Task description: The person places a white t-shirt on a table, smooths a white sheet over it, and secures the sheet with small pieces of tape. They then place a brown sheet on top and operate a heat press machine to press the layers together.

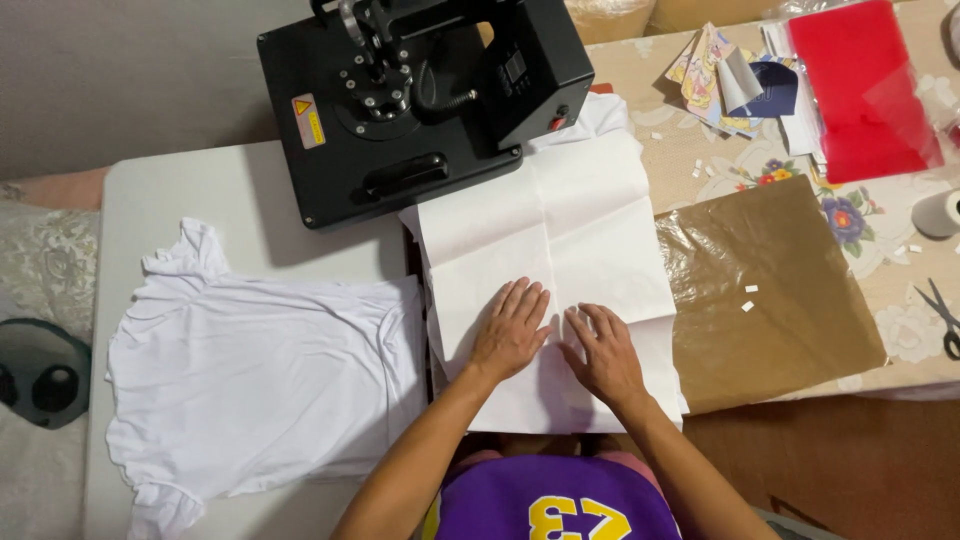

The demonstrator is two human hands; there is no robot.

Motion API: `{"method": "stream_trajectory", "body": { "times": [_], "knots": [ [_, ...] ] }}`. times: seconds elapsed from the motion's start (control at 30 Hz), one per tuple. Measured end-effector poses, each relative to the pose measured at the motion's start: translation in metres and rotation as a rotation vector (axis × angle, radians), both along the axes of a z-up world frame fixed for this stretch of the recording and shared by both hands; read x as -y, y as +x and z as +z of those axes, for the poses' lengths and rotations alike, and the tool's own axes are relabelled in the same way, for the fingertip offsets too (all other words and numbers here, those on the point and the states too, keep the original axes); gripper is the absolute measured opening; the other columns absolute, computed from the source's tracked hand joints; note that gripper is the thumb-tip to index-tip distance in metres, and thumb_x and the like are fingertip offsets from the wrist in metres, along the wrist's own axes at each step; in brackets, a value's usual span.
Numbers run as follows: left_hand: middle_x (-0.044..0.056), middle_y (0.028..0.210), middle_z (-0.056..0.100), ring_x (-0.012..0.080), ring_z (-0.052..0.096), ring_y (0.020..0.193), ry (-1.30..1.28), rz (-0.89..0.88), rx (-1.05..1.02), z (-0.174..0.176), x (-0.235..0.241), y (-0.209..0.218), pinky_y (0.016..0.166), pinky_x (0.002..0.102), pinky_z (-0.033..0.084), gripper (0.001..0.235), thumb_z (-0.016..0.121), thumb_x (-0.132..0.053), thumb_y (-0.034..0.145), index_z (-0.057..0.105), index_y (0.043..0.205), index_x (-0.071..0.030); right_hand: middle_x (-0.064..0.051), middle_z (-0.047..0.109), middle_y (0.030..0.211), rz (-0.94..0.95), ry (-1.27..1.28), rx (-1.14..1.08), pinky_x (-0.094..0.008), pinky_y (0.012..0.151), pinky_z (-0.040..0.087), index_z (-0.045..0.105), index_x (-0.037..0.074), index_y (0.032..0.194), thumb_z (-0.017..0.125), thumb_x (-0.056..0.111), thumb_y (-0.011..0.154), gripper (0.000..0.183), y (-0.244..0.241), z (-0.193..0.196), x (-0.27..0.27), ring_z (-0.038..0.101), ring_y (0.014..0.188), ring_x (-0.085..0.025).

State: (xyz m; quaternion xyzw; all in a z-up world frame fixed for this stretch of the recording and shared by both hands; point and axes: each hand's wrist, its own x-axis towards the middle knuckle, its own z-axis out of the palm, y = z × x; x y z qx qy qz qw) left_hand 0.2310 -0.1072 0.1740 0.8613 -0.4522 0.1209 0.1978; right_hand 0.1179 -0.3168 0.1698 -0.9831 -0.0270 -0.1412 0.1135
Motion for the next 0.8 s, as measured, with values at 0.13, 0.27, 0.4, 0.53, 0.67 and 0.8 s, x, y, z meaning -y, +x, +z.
{"method": "stream_trajectory", "body": {
  "times": [0.13,0.27,0.4,0.53,0.67,0.8],
  "knots": [
    [0.022,0.152,0.067,0.0452,0.057,0.151,0.101,0.037,-0.063,0.003,0.013,0.003,0.135,0.061,0.036,0.063,0.047,-0.049,0.121,0.060,0.164,-0.005,-0.013,0.062,0.156,0.109,-0.001,-0.153,-0.051,0.125,0.048,0.065,0.021,0.158,0.088,0.044,0.094,0.071,0.027,0.012,0.017,0.058,0.150,-0.035],
    [0.019,0.150,0.066,0.0437,0.056,0.151,0.234,0.081,-0.065,0.003,0.025,0.004,0.136,0.061,0.035,0.060,0.050,-0.049,0.119,0.063,0.162,-0.007,-0.012,0.059,0.155,0.247,-0.008,-0.174,-0.051,0.124,0.047,0.062,0.019,0.161,0.082,0.052,0.096,0.076,0.038,0.006,0.037,0.057,0.148,-0.036],
    [0.020,0.152,0.066,0.0429,0.055,0.153,0.296,0.098,-0.002,-0.001,0.034,0.001,0.134,0.057,0.038,0.058,0.053,-0.047,0.120,0.065,0.158,-0.005,-0.015,0.058,0.158,0.365,-0.021,-0.224,-0.052,0.130,0.039,0.062,0.016,0.161,0.083,0.053,0.097,0.077,0.039,0.024,0.051,0.047,0.159,-0.037],
    [0.021,0.152,0.066,0.0432,0.055,0.153,0.310,0.115,-0.035,0.013,0.040,-0.001,0.133,0.057,0.040,0.057,0.054,-0.047,0.120,0.066,0.156,-0.004,-0.016,0.056,0.161,0.429,-0.013,-0.234,-0.053,0.134,0.036,0.059,0.017,0.162,0.080,0.060,0.098,0.080,0.037,0.028,0.068,0.042,0.164,-0.038],
    [0.019,0.151,0.068,0.0413,0.054,0.155,0.300,0.174,-0.135,0.036,0.048,-0.004,0.134,0.057,0.038,0.055,0.055,-0.046,0.119,0.069,0.152,-0.004,-0.015,0.059,0.156,0.413,0.157,-0.248,-0.054,0.132,0.039,0.061,0.018,0.160,0.075,0.052,0.104,0.067,0.017,0.045,0.104,0.047,0.160,-0.037],
    [0.020,0.149,0.070,0.0430,0.052,0.156,0.137,0.339,-0.247,0.053,0.061,-0.011,0.132,0.058,0.039,0.046,0.056,-0.021,0.115,0.066,0.155,-0.001,-0.009,0.073,0.132,0.121,0.355,-0.110,-0.050,0.116,0.055,0.075,0.016,0.143,0.080,0.038,0.101,0.047,-0.031,0.012,0.180,0.070,0.134,-0.033]
  ]
}}
